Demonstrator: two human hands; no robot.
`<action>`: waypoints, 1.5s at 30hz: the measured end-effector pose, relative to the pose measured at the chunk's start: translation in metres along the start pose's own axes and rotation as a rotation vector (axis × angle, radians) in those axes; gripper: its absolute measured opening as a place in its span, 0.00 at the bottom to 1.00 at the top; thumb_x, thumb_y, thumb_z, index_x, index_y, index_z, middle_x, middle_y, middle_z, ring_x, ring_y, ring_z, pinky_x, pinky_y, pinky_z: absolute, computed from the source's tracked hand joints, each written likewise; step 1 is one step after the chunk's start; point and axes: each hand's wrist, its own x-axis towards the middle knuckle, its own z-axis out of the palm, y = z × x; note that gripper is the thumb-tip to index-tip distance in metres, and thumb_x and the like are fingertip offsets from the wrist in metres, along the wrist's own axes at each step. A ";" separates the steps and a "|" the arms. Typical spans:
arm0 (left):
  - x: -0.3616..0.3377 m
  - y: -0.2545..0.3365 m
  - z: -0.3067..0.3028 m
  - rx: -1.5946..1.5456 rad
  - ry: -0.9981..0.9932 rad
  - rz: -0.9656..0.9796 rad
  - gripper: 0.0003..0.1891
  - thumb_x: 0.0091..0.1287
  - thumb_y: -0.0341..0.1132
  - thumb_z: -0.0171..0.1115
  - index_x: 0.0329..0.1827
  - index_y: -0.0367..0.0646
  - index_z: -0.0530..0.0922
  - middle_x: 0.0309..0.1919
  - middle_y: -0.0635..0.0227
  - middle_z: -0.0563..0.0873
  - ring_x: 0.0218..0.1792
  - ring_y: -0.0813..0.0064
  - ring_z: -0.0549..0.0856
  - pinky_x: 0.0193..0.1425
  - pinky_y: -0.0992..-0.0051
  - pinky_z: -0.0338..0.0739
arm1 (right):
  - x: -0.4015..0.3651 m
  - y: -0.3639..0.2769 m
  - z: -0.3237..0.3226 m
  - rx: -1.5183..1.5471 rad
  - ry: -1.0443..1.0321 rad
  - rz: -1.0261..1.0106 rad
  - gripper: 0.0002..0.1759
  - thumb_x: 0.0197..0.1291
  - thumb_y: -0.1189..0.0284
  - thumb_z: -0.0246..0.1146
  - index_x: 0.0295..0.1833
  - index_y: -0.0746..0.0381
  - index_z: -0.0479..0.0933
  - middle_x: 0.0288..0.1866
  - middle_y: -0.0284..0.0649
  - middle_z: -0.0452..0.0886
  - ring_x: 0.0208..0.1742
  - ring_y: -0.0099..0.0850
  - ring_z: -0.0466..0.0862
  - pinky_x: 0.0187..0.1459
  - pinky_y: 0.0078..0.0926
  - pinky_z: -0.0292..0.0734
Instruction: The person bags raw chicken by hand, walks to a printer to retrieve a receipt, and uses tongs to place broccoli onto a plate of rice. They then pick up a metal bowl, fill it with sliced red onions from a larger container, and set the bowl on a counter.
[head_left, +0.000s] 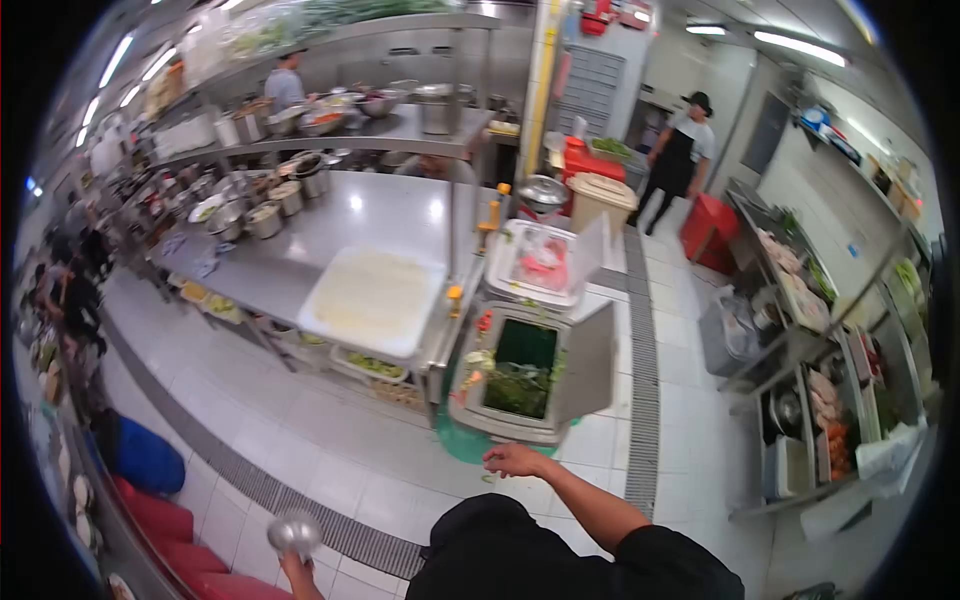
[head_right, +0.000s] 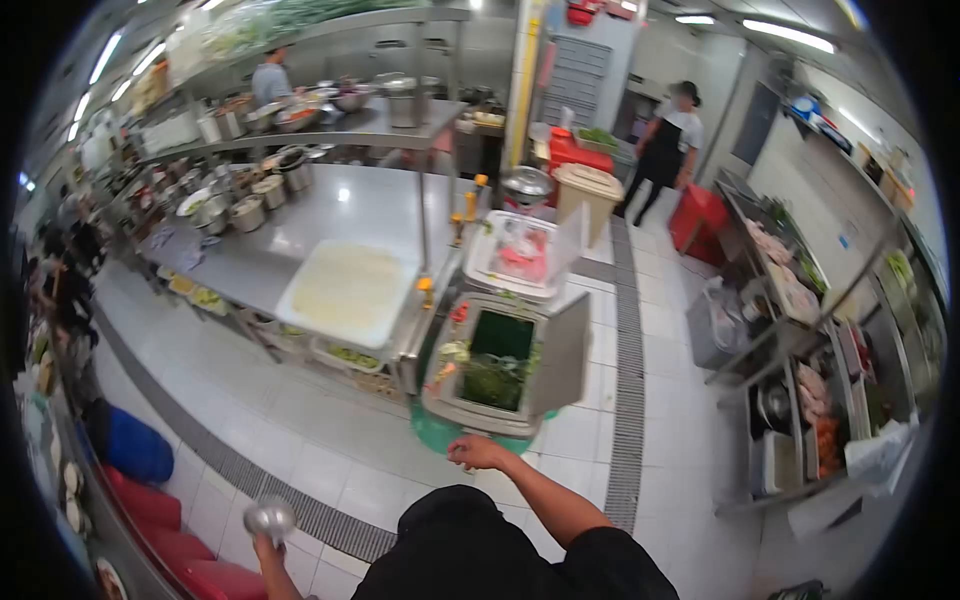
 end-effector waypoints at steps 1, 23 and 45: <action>0.015 0.033 0.023 0.032 -0.146 0.059 0.23 0.64 0.43 0.61 0.61 0.48 0.73 0.47 0.67 0.82 0.39 0.71 0.81 0.35 0.71 0.74 | 0.011 -0.016 0.006 -0.021 -0.033 -0.023 0.27 0.62 0.56 0.63 0.60 0.62 0.76 0.42 0.39 0.84 0.37 0.27 0.84 0.41 0.26 0.78; 0.181 0.227 0.249 -0.019 -0.226 -0.205 0.25 0.54 0.26 0.50 0.59 0.40 0.68 0.42 0.58 0.80 0.32 0.64 0.82 0.28 0.66 0.72 | 0.328 -0.644 -0.390 -0.727 1.297 -0.844 0.17 0.54 0.67 0.64 0.49 0.60 0.83 0.46 0.51 0.84 0.48 0.48 0.84 0.52 0.41 0.78; 0.344 0.417 0.574 0.375 -0.684 -0.080 0.22 0.56 0.27 0.50 0.56 0.36 0.70 0.37 0.58 0.82 0.27 0.69 0.82 0.20 0.73 0.71 | 0.399 -0.747 -0.443 -0.735 0.863 0.037 0.25 0.46 0.65 0.68 0.53 0.61 0.82 0.45 0.49 0.85 0.49 0.34 0.85 0.44 0.33 0.82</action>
